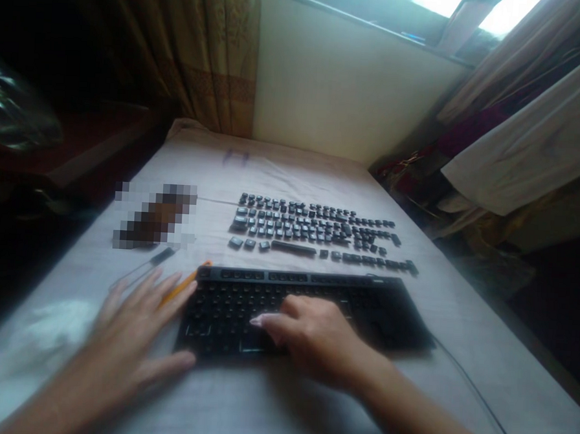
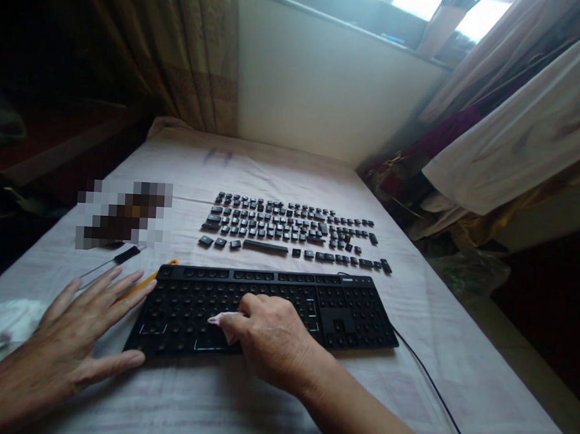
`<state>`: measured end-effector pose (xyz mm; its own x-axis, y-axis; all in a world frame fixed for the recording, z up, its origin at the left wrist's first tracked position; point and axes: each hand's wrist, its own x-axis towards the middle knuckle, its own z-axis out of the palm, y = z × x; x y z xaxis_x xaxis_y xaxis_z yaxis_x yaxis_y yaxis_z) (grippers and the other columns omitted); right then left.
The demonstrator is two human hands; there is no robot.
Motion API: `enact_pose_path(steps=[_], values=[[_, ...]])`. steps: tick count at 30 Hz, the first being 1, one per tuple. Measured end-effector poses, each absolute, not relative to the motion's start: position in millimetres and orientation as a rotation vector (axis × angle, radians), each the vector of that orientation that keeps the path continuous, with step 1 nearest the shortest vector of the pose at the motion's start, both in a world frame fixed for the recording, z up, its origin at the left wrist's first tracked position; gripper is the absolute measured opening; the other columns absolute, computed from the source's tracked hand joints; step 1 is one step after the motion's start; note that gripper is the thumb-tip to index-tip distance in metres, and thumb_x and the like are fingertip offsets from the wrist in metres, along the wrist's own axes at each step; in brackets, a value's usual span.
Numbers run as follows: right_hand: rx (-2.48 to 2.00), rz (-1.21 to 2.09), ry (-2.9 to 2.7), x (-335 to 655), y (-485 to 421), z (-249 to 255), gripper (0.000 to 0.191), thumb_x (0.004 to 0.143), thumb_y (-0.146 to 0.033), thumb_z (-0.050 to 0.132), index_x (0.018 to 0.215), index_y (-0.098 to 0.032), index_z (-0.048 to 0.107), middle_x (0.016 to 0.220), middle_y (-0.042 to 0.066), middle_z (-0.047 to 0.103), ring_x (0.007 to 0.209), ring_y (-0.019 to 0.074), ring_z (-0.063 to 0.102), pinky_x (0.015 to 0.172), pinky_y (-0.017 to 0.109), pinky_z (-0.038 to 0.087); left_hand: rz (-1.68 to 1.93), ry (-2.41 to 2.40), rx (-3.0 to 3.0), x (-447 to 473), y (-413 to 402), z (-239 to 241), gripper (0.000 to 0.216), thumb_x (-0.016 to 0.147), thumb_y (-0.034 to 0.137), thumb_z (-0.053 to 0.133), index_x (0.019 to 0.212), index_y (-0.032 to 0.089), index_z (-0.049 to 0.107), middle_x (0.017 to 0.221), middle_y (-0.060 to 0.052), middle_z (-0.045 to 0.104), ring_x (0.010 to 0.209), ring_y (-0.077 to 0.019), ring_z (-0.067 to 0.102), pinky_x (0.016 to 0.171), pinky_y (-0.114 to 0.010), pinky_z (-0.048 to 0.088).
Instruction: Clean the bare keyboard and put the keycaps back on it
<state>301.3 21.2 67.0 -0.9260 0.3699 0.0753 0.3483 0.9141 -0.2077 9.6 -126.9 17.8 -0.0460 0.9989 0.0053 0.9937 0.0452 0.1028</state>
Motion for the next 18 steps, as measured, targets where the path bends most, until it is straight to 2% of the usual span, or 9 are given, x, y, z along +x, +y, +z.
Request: enact_pose_path(steps=[9,13,18], values=[[-0.575,0.152,-2.980,371,48,70,0.027,0.092,-0.014,0.061,0.110,-0.028,0.073,0.075,0.000,0.062,0.060,0.0113,0.052,0.057,0.024,0.031,0.146,2.220,2.131,9,-126,17,0.079,0.082,0.069,0.051,0.152,0.037,0.034,0.158,-0.008,0.040,0.147,-0.0424,0.030,0.115,-0.071,0.029],[-0.607,0.081,-2.974,398,55,68,0.029,0.095,-0.013,0.054,0.113,-0.026,0.073,0.074,0.001,0.061,0.059,0.0117,0.052,0.055,0.024,0.032,0.132,2.234,2.147,11,-125,17,0.082,0.082,0.074,0.048,0.152,0.032,0.035,0.157,-0.010,0.041,0.147,-0.0435,0.031,0.114,-0.072,0.029],[-0.682,0.077,-2.969,422,59,69,0.033,0.099,-0.016,0.047,0.118,-0.028,0.072,0.074,0.002,0.061,0.056,0.0121,0.053,0.052,0.025,0.033,0.164,2.248,2.130,11,-125,16,0.081,0.082,0.076,0.044,0.151,0.033,0.038,0.157,-0.008,0.041,0.147,-0.0432,0.030,0.115,-0.072,0.027]])
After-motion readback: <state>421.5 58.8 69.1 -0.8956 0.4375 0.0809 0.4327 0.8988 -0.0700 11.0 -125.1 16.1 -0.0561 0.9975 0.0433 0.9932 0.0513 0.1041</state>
